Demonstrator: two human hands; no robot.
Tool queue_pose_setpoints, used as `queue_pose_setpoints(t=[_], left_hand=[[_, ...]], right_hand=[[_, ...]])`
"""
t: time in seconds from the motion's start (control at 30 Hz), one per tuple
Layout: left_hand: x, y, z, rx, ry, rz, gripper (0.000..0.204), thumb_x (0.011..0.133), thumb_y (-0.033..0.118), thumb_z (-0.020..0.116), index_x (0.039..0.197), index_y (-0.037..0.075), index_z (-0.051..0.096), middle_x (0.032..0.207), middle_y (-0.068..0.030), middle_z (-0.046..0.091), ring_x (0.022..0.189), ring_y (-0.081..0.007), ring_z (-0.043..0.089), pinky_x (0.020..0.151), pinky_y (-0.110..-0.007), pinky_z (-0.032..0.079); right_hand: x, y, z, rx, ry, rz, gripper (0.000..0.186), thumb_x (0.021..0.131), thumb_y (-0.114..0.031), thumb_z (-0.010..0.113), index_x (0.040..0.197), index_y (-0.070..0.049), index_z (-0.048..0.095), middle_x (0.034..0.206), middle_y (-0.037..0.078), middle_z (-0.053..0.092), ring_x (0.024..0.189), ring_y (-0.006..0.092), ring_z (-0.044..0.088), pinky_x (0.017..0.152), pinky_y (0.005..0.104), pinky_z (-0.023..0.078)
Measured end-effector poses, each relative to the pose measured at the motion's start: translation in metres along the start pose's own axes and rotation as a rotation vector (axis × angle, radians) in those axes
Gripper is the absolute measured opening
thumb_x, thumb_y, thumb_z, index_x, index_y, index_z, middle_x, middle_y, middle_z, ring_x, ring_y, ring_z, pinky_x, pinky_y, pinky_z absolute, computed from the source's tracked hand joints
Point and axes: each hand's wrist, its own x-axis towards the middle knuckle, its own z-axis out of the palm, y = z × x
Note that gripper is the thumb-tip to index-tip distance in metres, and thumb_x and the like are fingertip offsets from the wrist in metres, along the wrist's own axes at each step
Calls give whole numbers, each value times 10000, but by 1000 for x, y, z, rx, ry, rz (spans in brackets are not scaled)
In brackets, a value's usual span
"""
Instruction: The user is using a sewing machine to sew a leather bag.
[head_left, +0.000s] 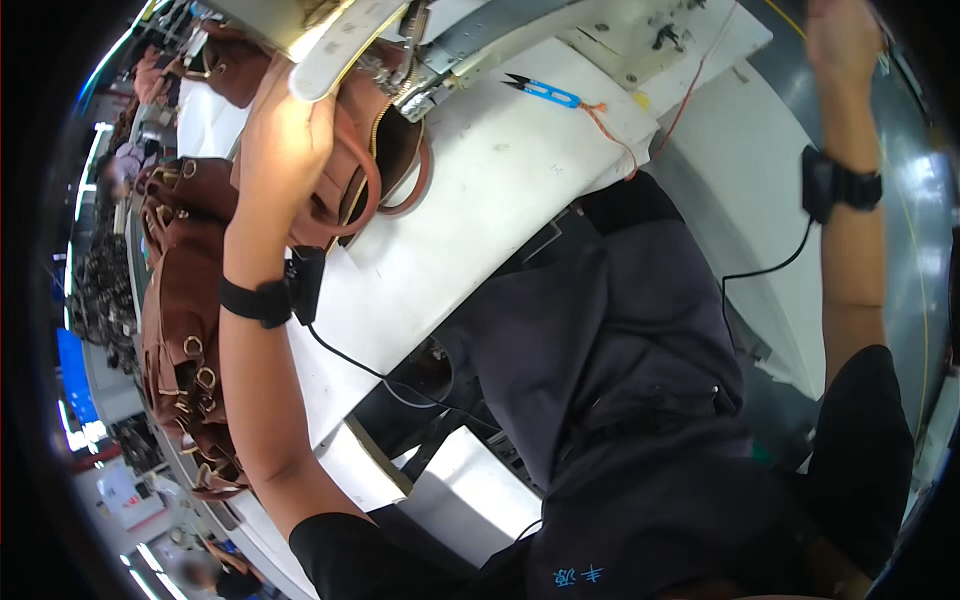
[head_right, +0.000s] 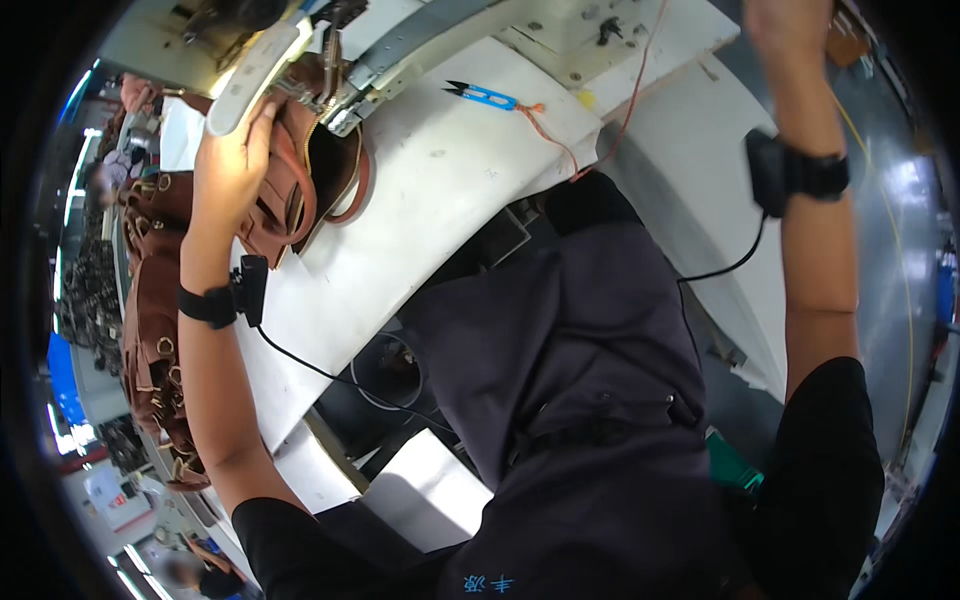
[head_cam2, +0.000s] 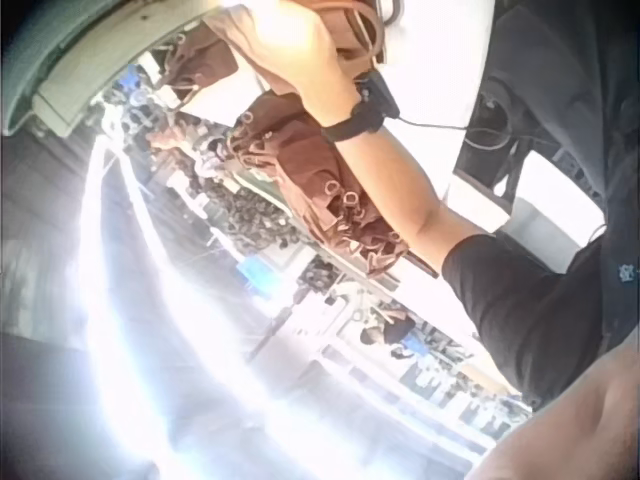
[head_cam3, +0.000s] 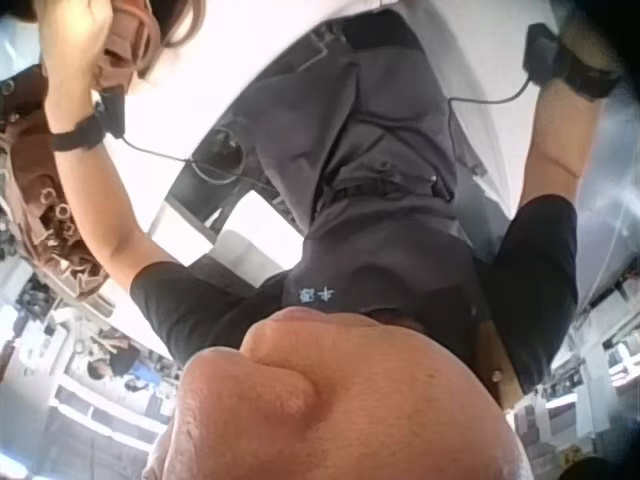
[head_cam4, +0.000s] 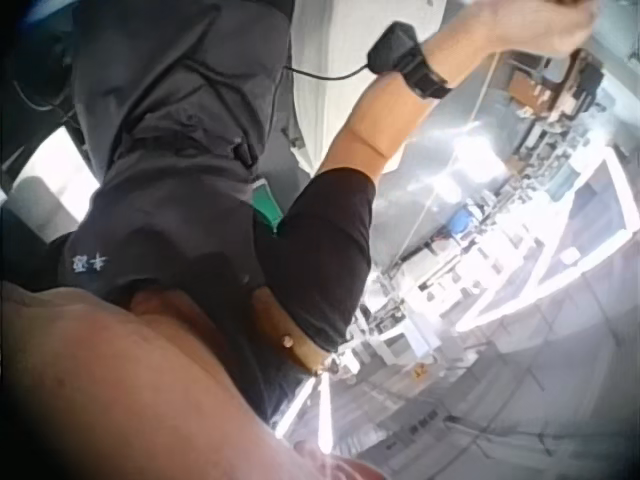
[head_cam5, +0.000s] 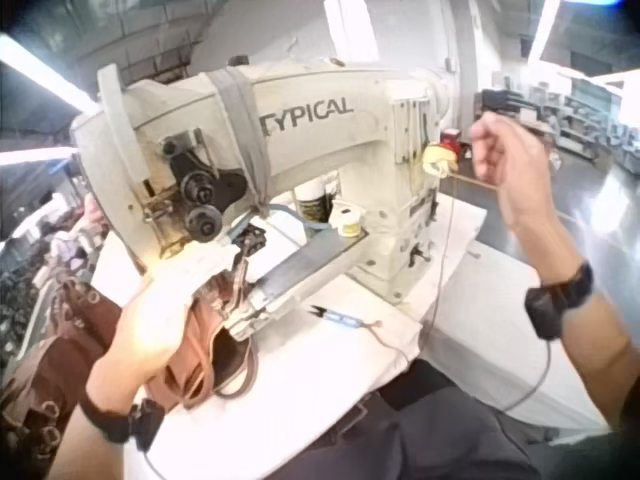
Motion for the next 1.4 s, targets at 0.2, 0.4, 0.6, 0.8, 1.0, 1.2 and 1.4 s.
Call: queue_pose_setpoints(t=[0.2,0.4,0.6,0.8,1.0,1.2,1.4], left_hand=[[31,-4,12,92,-247,118,203,947,142,625,1014,9,763,1051,-201,739,938,-393,692,873,-444,549],[32,-19,7,88,-290,134,147,928,127,649,995,52,757,985,-137,743,882,-351,694,774,-429,544],[21,-11,-9,-127,-387,7,131,956,139,687,991,39,763,905,-141,726,825,-333,688,758,-404,536],[-2,30,-32,-304,-449,-323,241,1037,217,672,1071,-7,752,894,-174,730,815,-280,704,785,-361,537],[-20,53,-29,-434,-348,-408,299,1049,210,653,1183,-50,720,1100,-191,744,982,-272,716,900,-349,543],[-16,59,-25,-530,-477,-620,372,1065,272,632,1251,-44,697,1116,-134,725,957,-181,658,864,-312,531],[-13,61,-19,-489,-467,-644,391,1046,234,673,1330,-34,671,1190,-91,710,994,-134,637,888,-296,524]], right_hand=[[-130,3,149,167,-654,496,438,1029,-366,656,1144,49,740,803,51,746,605,105,663,558,277,544],[-143,10,227,414,-651,664,299,1013,-258,665,1106,18,735,770,69,740,559,88,638,505,238,480],[-147,19,236,547,-560,735,311,955,-300,720,875,0,744,669,45,674,530,93,620,503,236,463],[-147,9,233,595,-562,729,221,1065,-178,644,1051,31,714,698,40,666,486,85,569,445,242,429],[-161,18,241,503,-470,681,201,1040,-168,670,967,16,703,670,33,651,466,90,556,437,270,412],[-157,21,241,563,-491,553,258,985,-203,669,1013,44,738,680,56,671,504,59,540,474,242,419],[-185,37,190,493,-370,537,278,1052,-191,633,1238,-8,731,836,24,712,634,63,615,566,238,514]])
